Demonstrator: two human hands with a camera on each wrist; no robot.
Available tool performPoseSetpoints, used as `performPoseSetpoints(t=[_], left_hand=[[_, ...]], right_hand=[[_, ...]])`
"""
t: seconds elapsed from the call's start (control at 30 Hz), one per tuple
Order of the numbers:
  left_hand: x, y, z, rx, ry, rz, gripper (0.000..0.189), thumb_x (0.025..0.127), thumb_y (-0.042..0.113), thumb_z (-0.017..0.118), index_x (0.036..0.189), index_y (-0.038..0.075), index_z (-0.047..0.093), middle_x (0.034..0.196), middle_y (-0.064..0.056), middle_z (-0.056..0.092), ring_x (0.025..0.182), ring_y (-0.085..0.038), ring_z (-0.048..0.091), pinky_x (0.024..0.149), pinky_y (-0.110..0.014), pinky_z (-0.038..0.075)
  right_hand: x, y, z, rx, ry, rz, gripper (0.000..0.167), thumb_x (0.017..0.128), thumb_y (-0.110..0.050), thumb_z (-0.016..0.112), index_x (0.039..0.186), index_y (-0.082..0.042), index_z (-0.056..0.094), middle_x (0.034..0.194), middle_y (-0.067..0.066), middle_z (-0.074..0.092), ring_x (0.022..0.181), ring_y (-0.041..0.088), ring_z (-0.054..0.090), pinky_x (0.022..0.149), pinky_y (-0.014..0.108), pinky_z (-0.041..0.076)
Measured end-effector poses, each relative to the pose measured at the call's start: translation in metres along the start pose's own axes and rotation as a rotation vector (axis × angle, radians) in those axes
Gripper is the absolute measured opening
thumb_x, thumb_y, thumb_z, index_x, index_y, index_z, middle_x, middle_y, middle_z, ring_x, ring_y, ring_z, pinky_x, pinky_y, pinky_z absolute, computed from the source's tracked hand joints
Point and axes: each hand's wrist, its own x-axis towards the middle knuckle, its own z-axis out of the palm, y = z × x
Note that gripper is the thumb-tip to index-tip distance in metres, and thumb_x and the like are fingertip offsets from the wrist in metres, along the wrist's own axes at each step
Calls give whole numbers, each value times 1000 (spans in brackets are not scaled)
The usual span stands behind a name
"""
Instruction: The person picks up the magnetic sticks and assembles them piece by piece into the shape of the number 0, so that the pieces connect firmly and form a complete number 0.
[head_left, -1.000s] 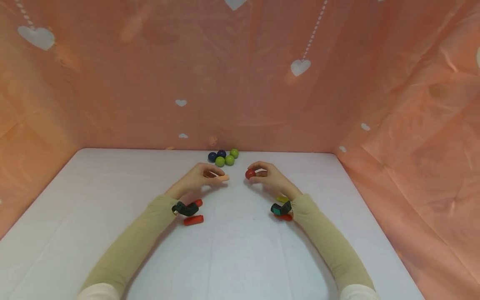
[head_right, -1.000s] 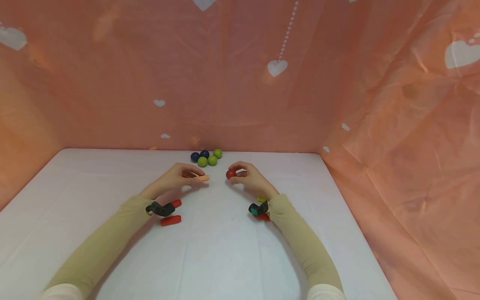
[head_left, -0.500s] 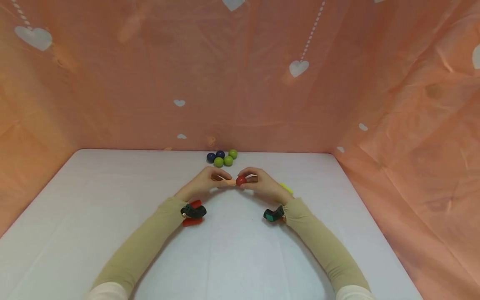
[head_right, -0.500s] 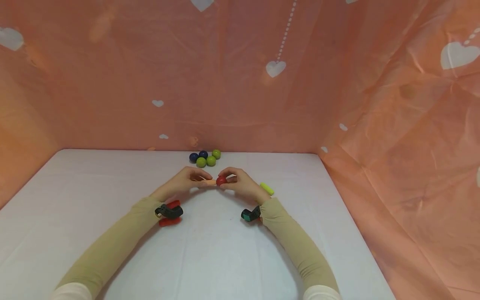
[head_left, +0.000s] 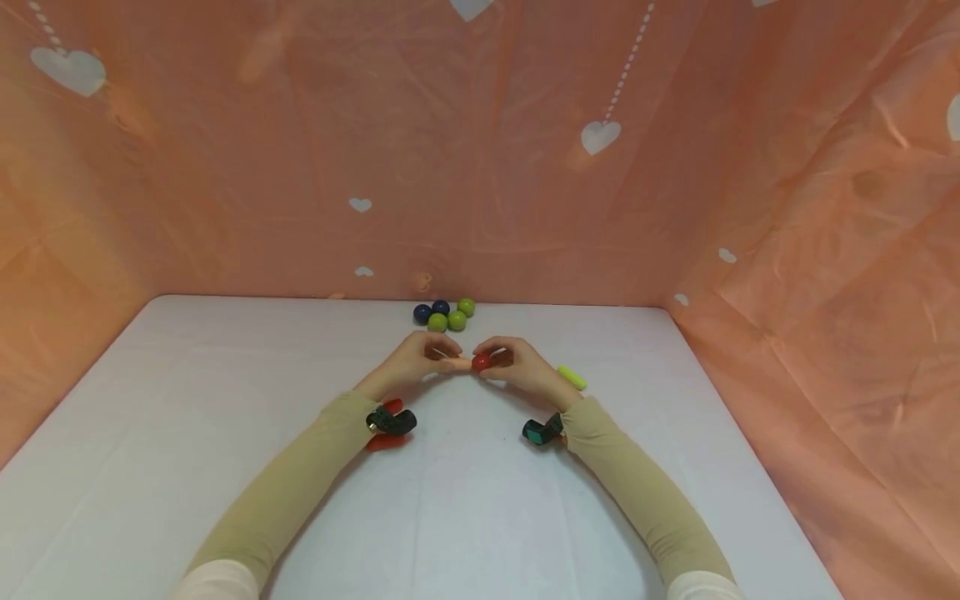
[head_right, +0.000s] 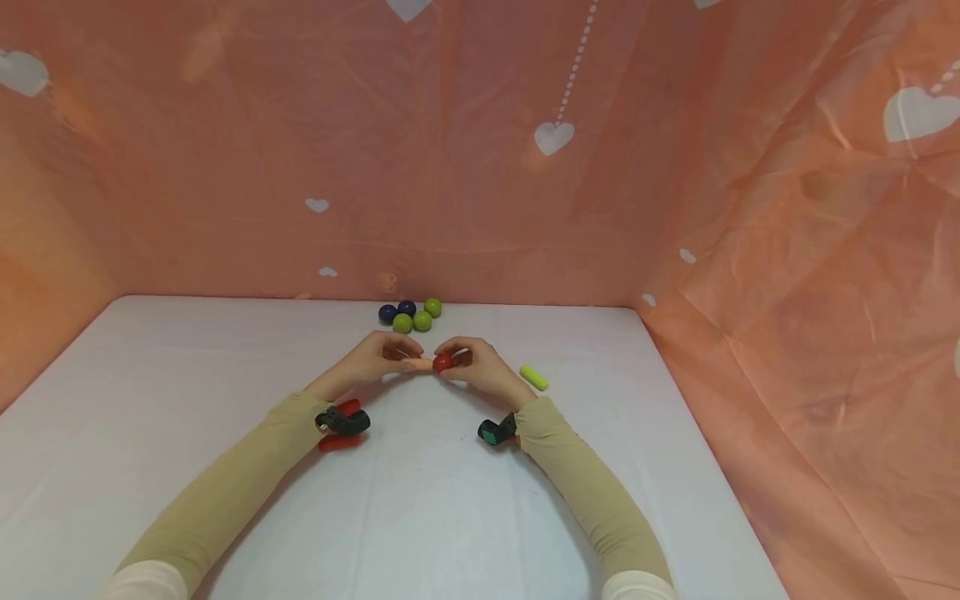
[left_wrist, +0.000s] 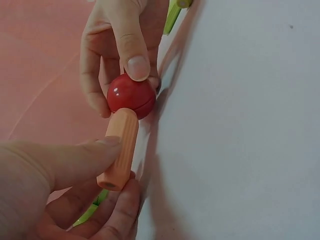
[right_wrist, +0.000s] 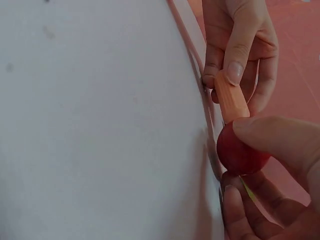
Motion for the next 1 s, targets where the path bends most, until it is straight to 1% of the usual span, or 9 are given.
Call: performPoseSetpoints(t=[0.1, 0.17, 0.3, 0.4, 0.47, 0.57, 0.67, 0.83, 1.0], left_hand=[[0, -2, -1, -16, -14, -9, 29, 85, 13, 74, 112, 3, 67, 109, -7, 65, 102, -25, 60, 90, -39, 50], [0, -3, -4, -39, -29, -5, 32, 84, 11, 75, 113, 3, 66, 110, -7, 65, 103, -24, 60, 90, -38, 50], [-3, -6, -16, -95, -41, 50, 40, 82, 7, 76, 118, -3, 62, 114, -17, 63, 103, -27, 62, 89, -37, 51], [-5, -11, -32, -116, 7, 75, 43, 82, 7, 76, 120, -5, 60, 117, -23, 61, 103, -30, 62, 86, -37, 53], [-5, -16, -45, -116, 57, 82, 46, 81, 8, 77, 121, -4, 59, 118, -23, 60, 104, -32, 61, 86, -38, 53], [-3, -26, -62, -79, 123, 109, 52, 79, 10, 79, 124, -3, 57, 122, -21, 58, 109, -34, 58, 90, -42, 51], [1, -38, -73, -29, 156, 128, 59, 78, 9, 80, 129, -3, 52, 127, -21, 54, 115, -37, 54, 96, -46, 47], [7, -51, -78, -18, 185, 117, 60, 79, 4, 78, 131, -6, 49, 130, -24, 51, 118, -39, 50, 100, -47, 43], [14, -48, -74, -52, 200, 82, 55, 81, 3, 76, 130, -3, 52, 131, -20, 51, 120, -37, 49, 100, -44, 44]], right_hand=[[0, 1, 1, -17, 2, -9, 36, 85, -3, 71, 119, 2, 62, 113, 16, 63, 99, 30, 60, 84, 33, 50], [0, 2, 1, -35, 7, -5, 35, 85, -4, 71, 119, 0, 63, 112, 15, 63, 99, 28, 60, 83, 31, 49], [0, 3, 1, -53, 13, 11, 33, 86, -4, 71, 118, -2, 64, 111, 10, 64, 96, 23, 61, 80, 27, 49], [0, 3, 0, -47, 9, 22, 34, 85, -4, 72, 118, -2, 64, 111, 9, 64, 97, 22, 61, 82, 28, 49], [0, 3, -1, -42, 8, 26, 35, 85, -4, 72, 119, -2, 63, 112, 9, 64, 98, 22, 60, 85, 30, 49], [0, 3, -2, -32, 11, 25, 35, 85, -5, 73, 118, -2, 64, 113, 10, 63, 99, 25, 60, 88, 34, 49], [0, 3, -2, -28, 13, 28, 35, 84, -6, 73, 118, -3, 64, 113, 11, 63, 99, 26, 60, 89, 35, 49], [0, 2, -1, -46, 13, 51, 34, 84, -6, 73, 117, -6, 64, 112, 8, 63, 98, 22, 60, 87, 31, 50], [1, 3, -1, -56, 16, 56, 34, 84, -6, 74, 117, -8, 65, 111, 6, 63, 97, 20, 60, 86, 30, 50]])
